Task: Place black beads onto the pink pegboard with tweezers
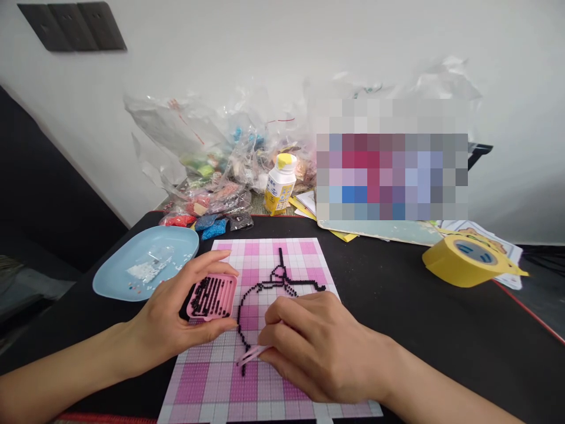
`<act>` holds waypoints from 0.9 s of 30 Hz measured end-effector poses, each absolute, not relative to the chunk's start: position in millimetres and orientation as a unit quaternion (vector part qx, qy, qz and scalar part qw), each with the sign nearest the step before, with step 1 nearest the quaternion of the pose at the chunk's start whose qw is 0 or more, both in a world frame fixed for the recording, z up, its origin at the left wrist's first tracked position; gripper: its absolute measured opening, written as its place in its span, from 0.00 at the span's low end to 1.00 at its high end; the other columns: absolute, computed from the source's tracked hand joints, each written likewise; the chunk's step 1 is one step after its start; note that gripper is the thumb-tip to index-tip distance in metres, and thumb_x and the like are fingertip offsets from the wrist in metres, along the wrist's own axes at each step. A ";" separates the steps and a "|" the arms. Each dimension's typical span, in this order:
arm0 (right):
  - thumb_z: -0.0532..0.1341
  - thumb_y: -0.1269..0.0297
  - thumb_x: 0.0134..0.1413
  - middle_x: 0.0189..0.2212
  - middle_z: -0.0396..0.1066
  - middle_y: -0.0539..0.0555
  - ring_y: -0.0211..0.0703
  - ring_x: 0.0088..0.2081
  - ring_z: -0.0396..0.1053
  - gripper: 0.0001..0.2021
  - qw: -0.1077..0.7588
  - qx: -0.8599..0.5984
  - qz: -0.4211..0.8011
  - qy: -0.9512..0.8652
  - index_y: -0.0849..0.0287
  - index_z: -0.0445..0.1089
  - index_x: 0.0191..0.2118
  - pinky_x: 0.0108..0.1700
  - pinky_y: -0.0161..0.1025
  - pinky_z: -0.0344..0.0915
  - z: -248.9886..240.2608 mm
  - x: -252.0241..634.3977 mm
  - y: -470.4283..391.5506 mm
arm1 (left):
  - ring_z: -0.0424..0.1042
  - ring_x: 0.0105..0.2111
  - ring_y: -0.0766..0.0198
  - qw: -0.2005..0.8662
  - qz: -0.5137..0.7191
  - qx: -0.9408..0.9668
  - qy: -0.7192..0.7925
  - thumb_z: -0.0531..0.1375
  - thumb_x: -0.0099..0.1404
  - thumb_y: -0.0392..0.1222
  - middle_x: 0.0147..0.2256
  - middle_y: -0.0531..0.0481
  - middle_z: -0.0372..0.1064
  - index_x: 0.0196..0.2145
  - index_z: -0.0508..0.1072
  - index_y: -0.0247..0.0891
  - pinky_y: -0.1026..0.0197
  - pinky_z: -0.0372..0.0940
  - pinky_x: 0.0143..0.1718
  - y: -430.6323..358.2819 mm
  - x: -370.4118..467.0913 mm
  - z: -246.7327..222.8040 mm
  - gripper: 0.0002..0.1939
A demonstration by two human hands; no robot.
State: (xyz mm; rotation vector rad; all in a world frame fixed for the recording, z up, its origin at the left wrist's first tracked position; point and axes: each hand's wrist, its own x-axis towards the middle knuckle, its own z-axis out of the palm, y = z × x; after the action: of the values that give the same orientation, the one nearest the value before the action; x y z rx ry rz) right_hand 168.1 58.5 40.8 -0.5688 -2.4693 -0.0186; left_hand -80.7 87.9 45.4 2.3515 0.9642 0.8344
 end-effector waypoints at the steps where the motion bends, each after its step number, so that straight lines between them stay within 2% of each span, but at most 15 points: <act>1: 0.49 0.67 0.68 0.31 0.69 0.52 0.35 0.28 0.66 0.09 0.302 -0.213 -0.004 -0.929 0.60 0.66 0.41 0.29 0.33 0.62 40.2 168.3 58.6 | 0.71 0.49 0.52 0.233 0.304 0.855 0.351 0.67 0.61 0.47 0.50 0.50 0.68 0.62 0.50 0.53 0.49 0.66 0.54 87.9 -80.7 45.6 0.38; 9: 0.52 0.66 0.68 0.31 0.69 0.51 0.34 0.25 0.63 0.07 0.280 -0.220 -0.014 -0.934 0.59 0.66 0.39 0.27 0.33 0.59 41.8 171.0 59.3 | 0.73 0.45 0.56 0.223 0.301 0.860 0.347 0.68 0.61 0.47 0.49 0.51 0.68 0.62 0.49 0.53 0.51 0.67 0.53 88.8 -80.8 46.0 0.39; 27: 0.51 0.65 0.68 0.30 0.68 0.50 0.33 0.25 0.63 0.09 0.269 -0.214 -0.005 -0.939 0.59 0.66 0.38 0.27 0.32 0.59 43.4 170.6 59.6 | 0.73 0.47 0.54 0.223 0.306 0.855 0.355 0.66 0.62 0.49 0.51 0.48 0.69 0.62 0.52 0.51 0.49 0.66 0.53 87.9 -80.3 43.6 0.36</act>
State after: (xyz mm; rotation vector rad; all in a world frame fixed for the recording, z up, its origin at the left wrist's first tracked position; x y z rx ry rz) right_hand 170.6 59.6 43.4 -0.5782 -2.5309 -0.0130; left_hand -80.3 87.9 43.6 2.3601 0.9793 0.8435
